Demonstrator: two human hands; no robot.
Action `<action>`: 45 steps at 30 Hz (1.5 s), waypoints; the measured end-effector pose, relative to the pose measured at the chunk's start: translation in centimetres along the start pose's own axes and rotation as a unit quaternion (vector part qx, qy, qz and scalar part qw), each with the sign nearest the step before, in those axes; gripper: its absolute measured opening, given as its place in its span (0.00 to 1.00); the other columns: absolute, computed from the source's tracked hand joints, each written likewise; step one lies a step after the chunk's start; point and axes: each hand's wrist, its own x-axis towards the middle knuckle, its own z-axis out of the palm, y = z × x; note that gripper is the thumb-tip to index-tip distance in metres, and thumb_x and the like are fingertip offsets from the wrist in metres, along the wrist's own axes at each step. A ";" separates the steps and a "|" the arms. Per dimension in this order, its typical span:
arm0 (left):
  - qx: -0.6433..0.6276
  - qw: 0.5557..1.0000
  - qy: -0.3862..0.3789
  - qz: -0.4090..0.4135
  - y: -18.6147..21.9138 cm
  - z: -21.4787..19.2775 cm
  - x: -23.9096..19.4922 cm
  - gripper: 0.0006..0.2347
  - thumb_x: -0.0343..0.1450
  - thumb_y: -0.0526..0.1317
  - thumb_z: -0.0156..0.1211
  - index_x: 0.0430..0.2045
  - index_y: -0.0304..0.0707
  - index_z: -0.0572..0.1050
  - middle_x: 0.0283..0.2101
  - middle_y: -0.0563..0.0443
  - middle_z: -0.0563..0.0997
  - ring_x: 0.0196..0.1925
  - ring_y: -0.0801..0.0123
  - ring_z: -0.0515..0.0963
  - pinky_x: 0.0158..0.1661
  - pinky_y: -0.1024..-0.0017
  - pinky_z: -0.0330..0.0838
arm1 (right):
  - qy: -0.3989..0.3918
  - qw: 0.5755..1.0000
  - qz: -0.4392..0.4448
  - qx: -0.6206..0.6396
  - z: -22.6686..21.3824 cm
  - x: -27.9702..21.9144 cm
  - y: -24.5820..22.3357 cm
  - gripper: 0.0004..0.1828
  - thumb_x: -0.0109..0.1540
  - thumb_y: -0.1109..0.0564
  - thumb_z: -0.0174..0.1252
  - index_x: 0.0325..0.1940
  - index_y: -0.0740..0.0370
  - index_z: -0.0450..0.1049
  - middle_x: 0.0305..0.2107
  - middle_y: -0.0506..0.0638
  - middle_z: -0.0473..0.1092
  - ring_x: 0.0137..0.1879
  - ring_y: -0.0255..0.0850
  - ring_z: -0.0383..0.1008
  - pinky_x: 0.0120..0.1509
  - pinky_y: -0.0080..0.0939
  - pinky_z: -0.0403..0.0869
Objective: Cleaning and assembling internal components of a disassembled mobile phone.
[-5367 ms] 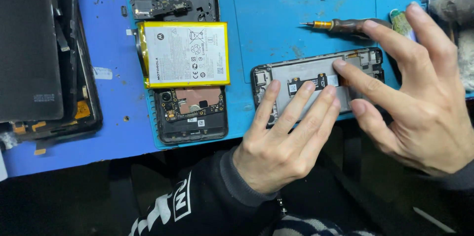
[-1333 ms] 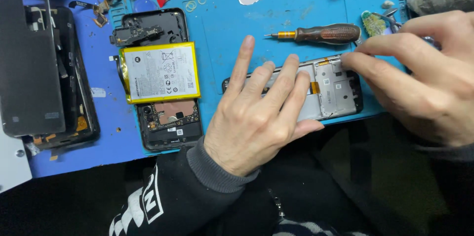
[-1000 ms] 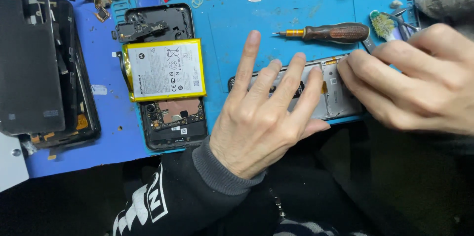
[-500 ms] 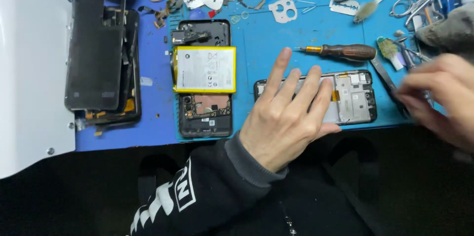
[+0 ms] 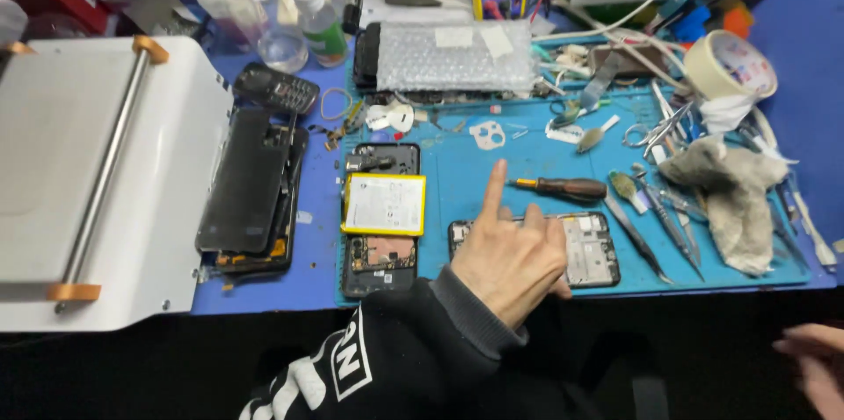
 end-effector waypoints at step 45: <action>-0.029 0.994 0.094 -0.047 0.4 2.4 -2.3 0.32 0.58 0.57 0.69 0.46 0.25 0.77 0.51 0.37 0.80 0.51 0.45 0.81 0.70 0.29 0.41 | 0.144 0.954 -0.104 0.242 9.5 12.1 -29.5 0.06 0.75 0.62 0.60 0.48 0.69 0.71 0.34 0.50 0.74 0.36 0.30 0.75 0.41 0.26 0.73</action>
